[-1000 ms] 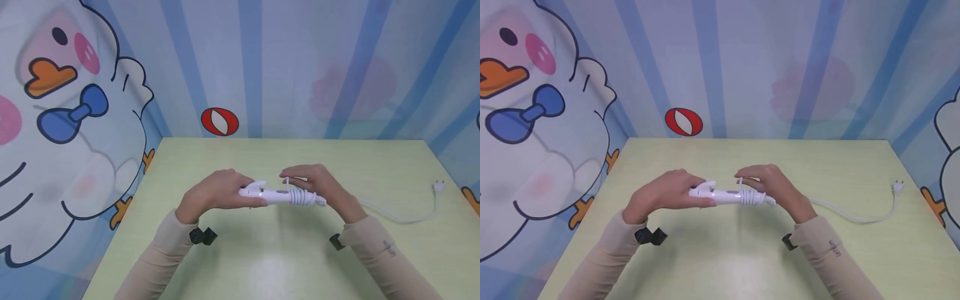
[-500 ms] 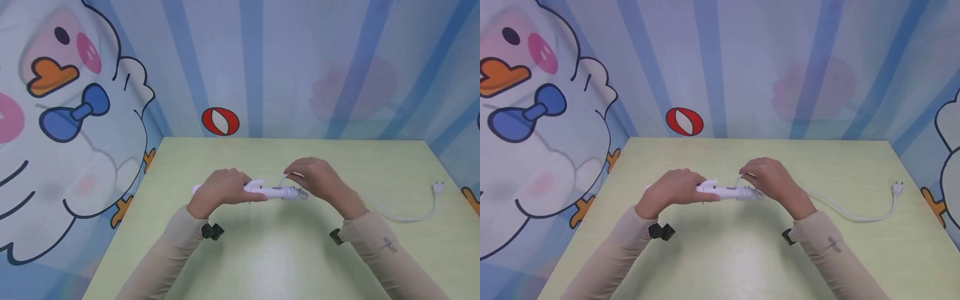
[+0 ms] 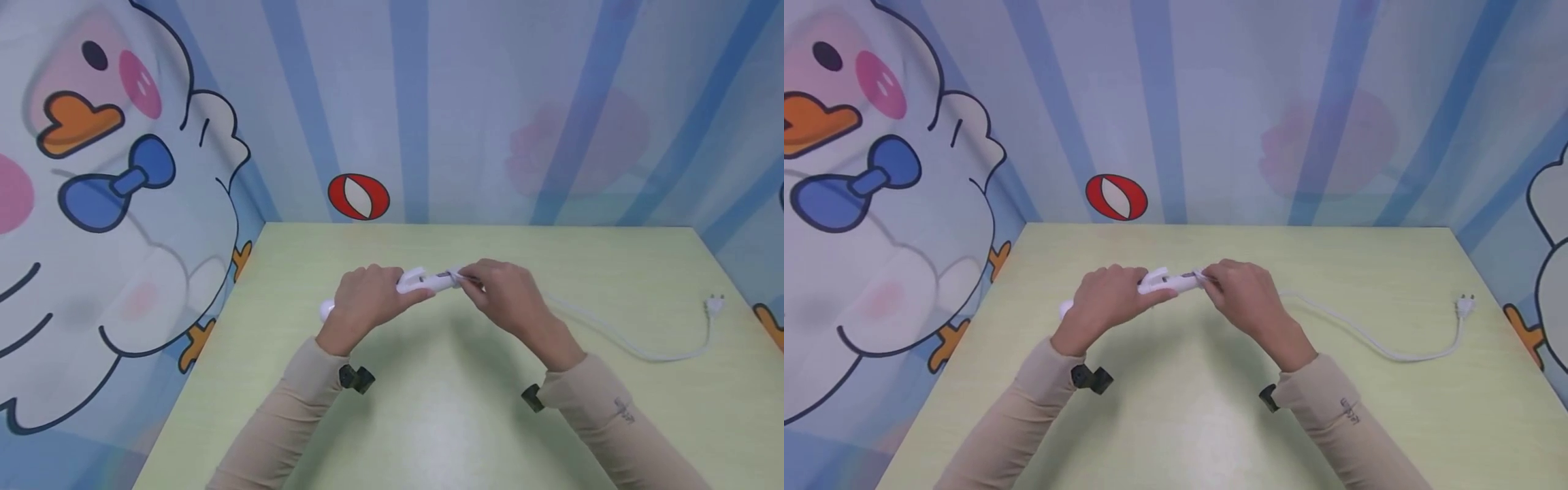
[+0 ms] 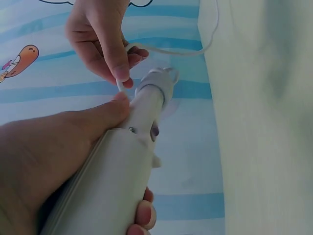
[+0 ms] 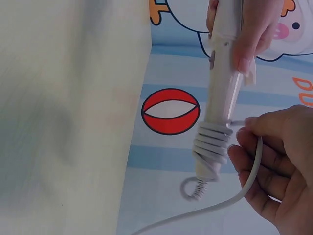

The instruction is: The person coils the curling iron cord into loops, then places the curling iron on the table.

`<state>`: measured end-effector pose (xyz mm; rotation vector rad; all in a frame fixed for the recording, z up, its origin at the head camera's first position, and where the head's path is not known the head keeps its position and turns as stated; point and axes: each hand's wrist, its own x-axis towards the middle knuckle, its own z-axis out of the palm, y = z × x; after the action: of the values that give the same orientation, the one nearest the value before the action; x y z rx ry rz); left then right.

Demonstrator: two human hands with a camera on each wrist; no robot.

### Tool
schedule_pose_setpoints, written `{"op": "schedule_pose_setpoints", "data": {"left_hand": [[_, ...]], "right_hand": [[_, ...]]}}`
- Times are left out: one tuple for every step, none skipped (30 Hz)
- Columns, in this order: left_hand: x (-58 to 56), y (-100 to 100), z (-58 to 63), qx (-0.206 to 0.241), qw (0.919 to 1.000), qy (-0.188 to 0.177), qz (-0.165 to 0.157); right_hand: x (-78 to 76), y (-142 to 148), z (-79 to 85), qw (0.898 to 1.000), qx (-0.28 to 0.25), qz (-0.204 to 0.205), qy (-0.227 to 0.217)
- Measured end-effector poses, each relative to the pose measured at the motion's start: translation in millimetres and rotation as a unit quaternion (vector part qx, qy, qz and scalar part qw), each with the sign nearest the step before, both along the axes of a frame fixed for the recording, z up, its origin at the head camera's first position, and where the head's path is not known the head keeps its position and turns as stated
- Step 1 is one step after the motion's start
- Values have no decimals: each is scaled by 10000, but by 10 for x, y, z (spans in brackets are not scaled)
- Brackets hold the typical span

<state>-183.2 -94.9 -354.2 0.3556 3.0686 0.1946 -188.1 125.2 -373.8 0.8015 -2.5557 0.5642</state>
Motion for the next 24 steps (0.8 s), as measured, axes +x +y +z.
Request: {"op": "schedule_pose_setpoints", "data": {"left_hand": [[-4, -2, 0, 42, 10000, 73, 20], [-9, -5, 1, 90, 9998, 147, 31], [-12, -8, 4, 137, 9997, 217, 37], [-17, -12, 6, 176, 9994, 289, 46], [-21, -17, 9, 213, 9992, 341, 63], [-23, -23, 14, 256, 9990, 372, 75], [-26, -29, 17, 303, 9987, 387, 95], [-28, -35, 18, 342, 9985, 406, 109], [-29, -40, 20, 399, 9983, 407, 118], [-31, -45, 22, 454, 9981, 406, 127], [-31, -48, 27, 506, 9978, 414, 128], [-33, -50, 29, 581, 9974, 418, 128], [-33, -51, 34, 676, 9968, 413, 130], [-34, -51, 39, 774, 9961, 408, 124], [-33, -51, 48, 884, 9952, 395, 114], [-33, -50, 54, 989, 9943, 376, 108], [-33, -49, 59, 1083, 9935, 349, 98], [-31, -49, 63, 1174, 9926, 311, 85], [-27, -48, 68, 1254, 9917, 264, 68], [-24, -46, 72, 1310, 9911, 215, 40], [-18, -47, 76, 1358, 9906, 152, 16], [-13, -43, 83, 1396, 9902, 80, -13], [-7, -39, 93, 1422, 9898, 19, -54], [0, -36, 104, 1479, 9889, -57, -99]], "right_hand": [[6, -7, 1, 9999, -63, -53, -100], [10, -11, 1, 9997, -153, -83, -192], [14, -13, -2, 9992, -251, -102, -292], [16, -12, -7, 9984, -367, -104, -412], [18, -9, -14, 9973, -504, -93, -535], [19, -1, -27, 9956, -654, -66, -664], [19, 8, -45, 9938, -803, -36, -774], [16, 21, -70, 9918, -944, 3, -863], [15, 33, -95, 9895, -1087, 39, -951], [13, 47, -123, 9874, -1220, 78, -1005], [10, 61, -155, 9859, -1331, 109, -1011], [8, 73, -187, 9847, -1428, 140, -993], [6, 81, -219, 9837, -1508, 154, -964], [4, 89, -250, 9827, -1595, 184, -922], [1, 94, -280, 9816, -1683, 208, -879], [-4, 97, -313, 9806, -1757, 248, -834], [-9, 97, -345, 9795, -1828, 289, -796], [-14, 94, -372, 9781, -1903, 343, -770], [-19, 91, -398, 9767, -1973, 391, -749], [-23, 91, -420, 9750, -2048, 448, -741], [-28, 89, -439, 9735, -2107, 488, -744], [-31, 93, -448, 9719, -2166, 527, -756], [-35, 100, -455, 9705, -2219, 540, -769], [-39, 109, -459, 9692, -2264, 541, -806]]}}
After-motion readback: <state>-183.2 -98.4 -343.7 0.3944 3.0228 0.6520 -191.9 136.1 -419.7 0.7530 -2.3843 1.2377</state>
